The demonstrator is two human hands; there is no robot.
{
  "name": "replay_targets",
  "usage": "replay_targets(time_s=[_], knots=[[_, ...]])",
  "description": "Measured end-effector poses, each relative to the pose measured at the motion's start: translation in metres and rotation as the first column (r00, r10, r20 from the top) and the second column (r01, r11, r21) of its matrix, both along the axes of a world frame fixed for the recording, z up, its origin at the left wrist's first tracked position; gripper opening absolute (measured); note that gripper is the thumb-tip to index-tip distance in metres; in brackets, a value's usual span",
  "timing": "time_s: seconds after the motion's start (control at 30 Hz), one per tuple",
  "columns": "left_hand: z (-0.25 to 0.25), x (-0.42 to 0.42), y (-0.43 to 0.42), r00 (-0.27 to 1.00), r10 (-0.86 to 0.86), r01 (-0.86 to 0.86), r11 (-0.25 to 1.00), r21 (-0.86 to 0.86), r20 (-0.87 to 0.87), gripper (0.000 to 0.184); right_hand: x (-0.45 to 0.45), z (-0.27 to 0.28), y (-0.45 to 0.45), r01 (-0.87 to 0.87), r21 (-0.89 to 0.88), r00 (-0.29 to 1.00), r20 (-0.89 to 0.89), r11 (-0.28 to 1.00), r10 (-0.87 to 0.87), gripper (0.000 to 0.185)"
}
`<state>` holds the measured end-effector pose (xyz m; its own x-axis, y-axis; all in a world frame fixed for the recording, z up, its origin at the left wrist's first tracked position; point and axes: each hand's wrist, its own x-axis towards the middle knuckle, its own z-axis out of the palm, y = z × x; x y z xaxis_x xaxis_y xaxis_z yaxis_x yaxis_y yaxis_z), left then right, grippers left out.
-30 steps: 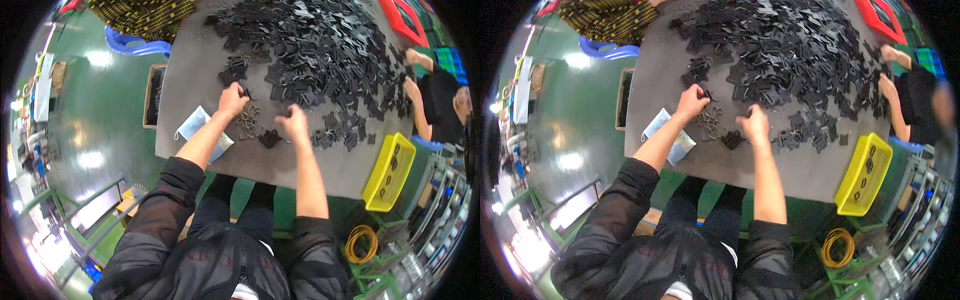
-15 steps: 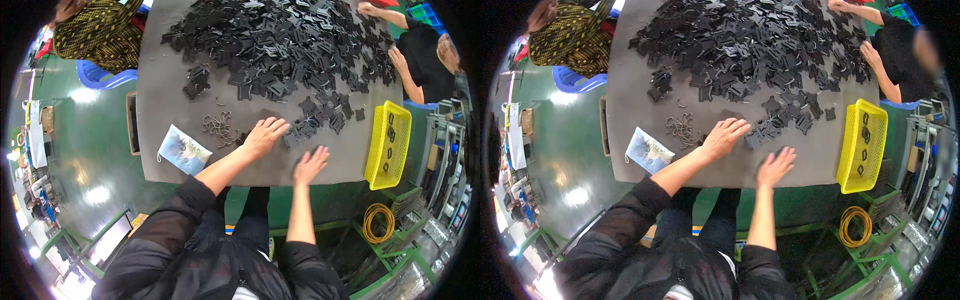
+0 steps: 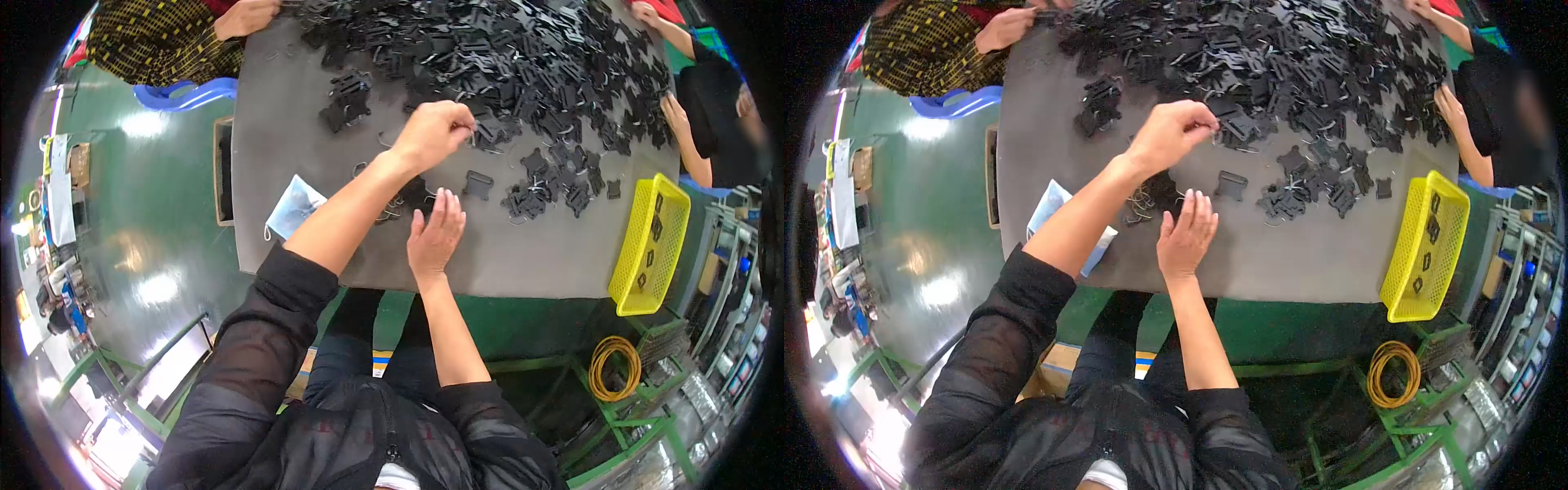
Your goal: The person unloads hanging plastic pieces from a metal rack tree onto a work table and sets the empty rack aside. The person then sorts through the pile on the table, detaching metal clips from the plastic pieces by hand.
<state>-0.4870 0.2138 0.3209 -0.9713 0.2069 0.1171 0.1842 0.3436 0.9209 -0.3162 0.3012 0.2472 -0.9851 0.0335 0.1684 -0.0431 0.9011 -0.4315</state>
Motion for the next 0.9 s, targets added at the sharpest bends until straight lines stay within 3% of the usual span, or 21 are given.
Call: replay_targets(time_s=[0.1, 0.17, 0.27, 0.37, 0.4, 0.5, 0.57, 0.6, 0.67, 0.7, 0.73, 0.77, 0.8, 0.87, 0.9], knots=[[-0.003, 0.011, -0.047, 0.982, 0.187, -0.189, 0.98, 0.057, 0.034, 0.009, -0.018, 0.017, -0.009, 0.037, 0.074, 0.999, 0.034, 0.997, -0.04, 0.065], [0.008, 0.026, -0.079, 0.94, 0.296, -0.292, 0.955, -0.052, 0.17, 0.013, -0.031, 0.021, -0.015, 0.014, 0.116, 0.995, 0.095, 0.993, -0.025, 0.069], [-0.022, 0.054, -0.117, 0.918, 0.375, -0.395, 0.825, -0.404, -0.133, 0.023, -0.04, 0.025, -0.019, 0.045, 0.146, 0.99, 0.127, 0.988, -0.064, 0.07], [-0.012, 0.073, -0.097, 0.901, 0.296, -0.431, 0.687, -0.585, -0.317, 0.035, -0.04, 0.033, -0.017, 0.028, 0.153, 0.983, 0.175, 0.988, -0.055, 0.065], [-0.014, 0.075, -0.09, 0.965, 0.193, -0.26, 0.779, -0.57, -0.176, 0.04, -0.038, 0.032, -0.014, -0.023, 0.163, 0.981, 0.195, 0.986, -0.009, 0.064], [-0.023, 0.081, -0.056, 0.998, 0.062, -0.033, 0.677, -0.735, 0.013, 0.033, -0.044, 0.043, -0.014, -0.081, 0.137, 0.95, 0.312, 0.987, 0.035, 0.055], [-0.031, 0.083, -0.052, 0.995, 0.094, -0.077, 0.682, -0.727, -0.017, 0.034, -0.053, 0.056, -0.013, -0.076, 0.141, 0.902, 0.432, 0.987, 0.008, 0.045], [-0.03, 0.081, -0.051, 0.994, 0.106, -0.097, 0.684, -0.723, -0.034, 0.034, -0.054, 0.056, -0.008, -0.079, 0.132, 0.918, 0.395, 0.988, 0.021, 0.04], [-0.03, 0.081, -0.063, 0.972, 0.151, -0.045, 0.867, -0.496, 0.177, 0.035, -0.047, 0.055, 0.007, -0.083, 0.112, 0.942, 0.334, 0.99, 0.041, 0.03], [-0.026, 0.081, -0.069, 0.949, 0.141, -0.03, 0.931, -0.363, 0.283, 0.036, -0.046, 0.059, 0.019, 0.046, -0.019, 0.913, 0.406, 0.999, -0.035, 0.028], [-0.02, 0.08, -0.075, 0.865, 0.167, -0.129, 0.985, -0.111, 0.472, 0.034, -0.049, 0.062, 0.031, 0.176, -0.143, 0.874, 0.478, 0.974, -0.087, 0.026], [-0.029, 0.079, -0.086, 0.863, 0.063, -0.154, 0.978, 0.141, 0.501, 0.031, -0.051, 0.065, 0.04, 0.308, -0.255, 0.826, 0.55, 0.917, -0.124, 0.025], [-0.019, 0.078, -0.091, 0.855, 0.119, -0.182, 0.98, 0.077, 0.504, 0.029, -0.051, 0.066, 0.046, 0.284, -0.135, 0.87, 0.453, 0.949, -0.196, 0.028], [-0.02, 0.08, -0.097, 0.886, 0.153, -0.145, 0.988, -0.051, 0.437, 0.024, -0.054, 0.068, 0.057, 0.374, -0.255, 0.846, 0.488, 0.892, -0.215, 0.025], [-0.02, 0.079, -0.094, 0.798, 0.121, -0.242, 0.962, 0.13, 0.59, 0.023, -0.057, 0.069, 0.062, 0.415, -0.314, 0.835, 0.505, 0.854, -0.22, 0.024]])
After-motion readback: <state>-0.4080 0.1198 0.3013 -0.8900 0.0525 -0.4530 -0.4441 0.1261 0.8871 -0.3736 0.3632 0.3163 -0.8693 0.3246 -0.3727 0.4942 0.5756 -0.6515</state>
